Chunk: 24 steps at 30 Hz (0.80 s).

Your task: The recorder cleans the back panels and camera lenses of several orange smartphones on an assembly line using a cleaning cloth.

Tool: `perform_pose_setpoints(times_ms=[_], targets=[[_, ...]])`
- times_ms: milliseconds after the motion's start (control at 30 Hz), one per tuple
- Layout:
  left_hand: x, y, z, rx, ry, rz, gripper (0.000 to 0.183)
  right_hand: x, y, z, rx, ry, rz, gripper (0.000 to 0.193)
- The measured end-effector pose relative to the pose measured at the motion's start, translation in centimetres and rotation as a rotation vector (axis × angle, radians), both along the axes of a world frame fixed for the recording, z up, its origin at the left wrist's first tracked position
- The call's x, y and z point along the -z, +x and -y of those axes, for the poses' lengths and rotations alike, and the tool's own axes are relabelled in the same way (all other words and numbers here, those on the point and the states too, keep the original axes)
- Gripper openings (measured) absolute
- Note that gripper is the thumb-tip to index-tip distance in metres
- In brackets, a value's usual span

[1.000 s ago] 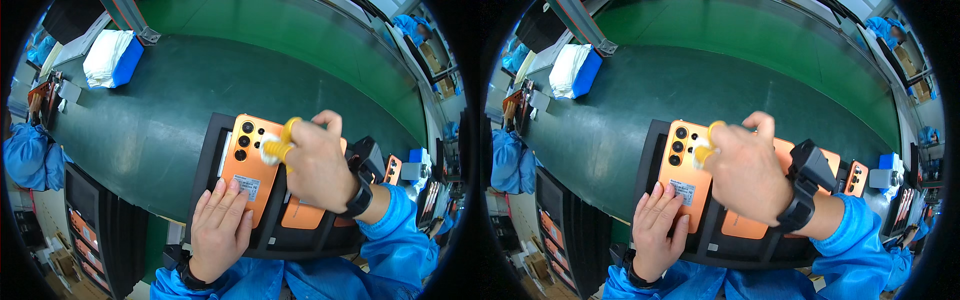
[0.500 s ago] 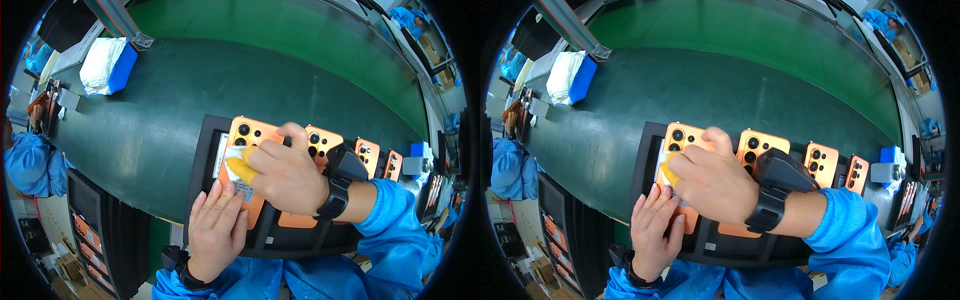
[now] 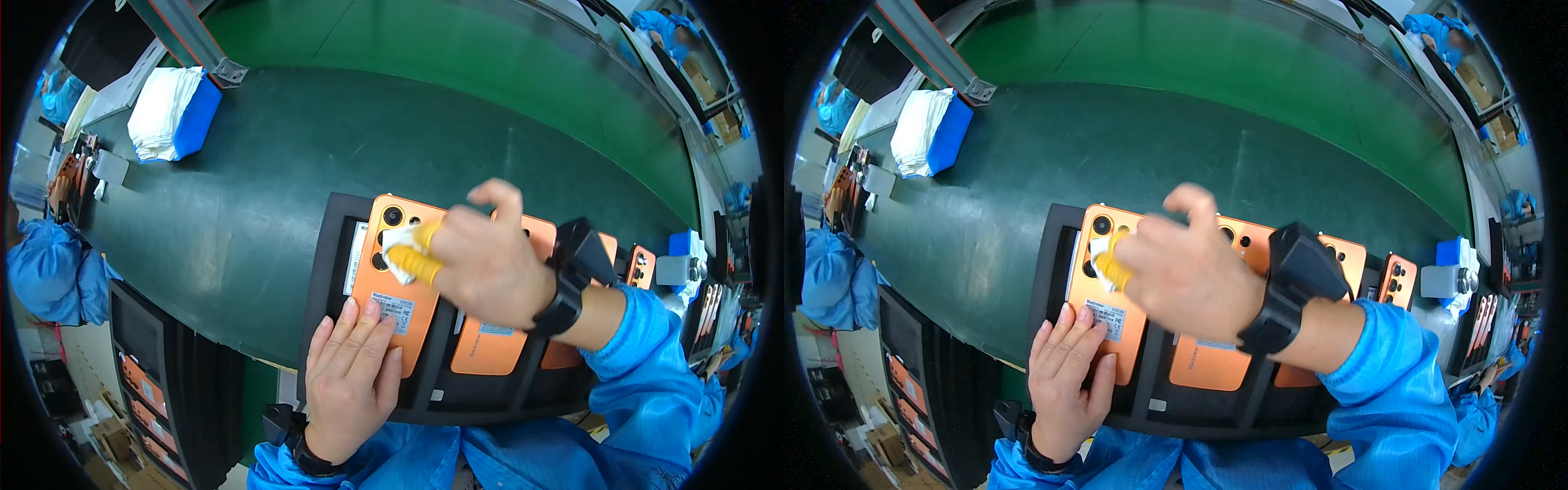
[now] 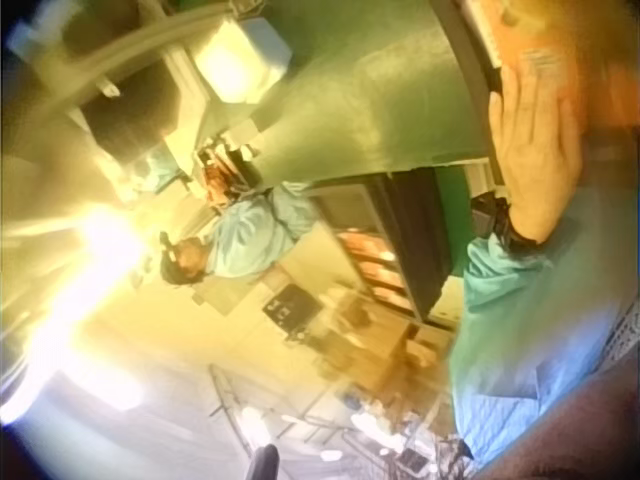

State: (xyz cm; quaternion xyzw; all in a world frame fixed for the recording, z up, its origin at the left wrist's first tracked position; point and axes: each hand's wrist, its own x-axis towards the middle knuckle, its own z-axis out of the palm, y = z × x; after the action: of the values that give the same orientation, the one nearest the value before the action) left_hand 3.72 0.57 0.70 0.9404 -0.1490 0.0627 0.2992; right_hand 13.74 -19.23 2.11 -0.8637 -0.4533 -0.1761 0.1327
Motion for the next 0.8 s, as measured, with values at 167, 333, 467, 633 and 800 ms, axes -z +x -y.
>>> perform_pose_setpoints(times_ms=[167,333,467,633,800], targets=[[-0.1,-0.1,0.2,-0.006,0.013,0.005,0.03,-0.2,3.4,0.7,0.268,-0.024,0.077,0.018],[0.0,-0.2,0.3,-0.013,0.033,0.005,0.03,0.0,2.7,-2.7,0.207,0.061,-0.022,0.014],[0.1,-0.2,0.4,-0.012,0.043,0.006,0.031,0.0,2.6,-2.4,0.234,0.08,-0.035,0.009],[-0.1,-0.2,0.5,-0.012,0.069,-0.005,0.033,-0.4,0.1,-0.6,0.363,-0.063,0.015,0.009],[0.0,-0.4,0.4,-0.012,0.065,-0.005,0.033,-0.1,-2.5,-0.2,0.468,-0.073,-0.005,0.006]])
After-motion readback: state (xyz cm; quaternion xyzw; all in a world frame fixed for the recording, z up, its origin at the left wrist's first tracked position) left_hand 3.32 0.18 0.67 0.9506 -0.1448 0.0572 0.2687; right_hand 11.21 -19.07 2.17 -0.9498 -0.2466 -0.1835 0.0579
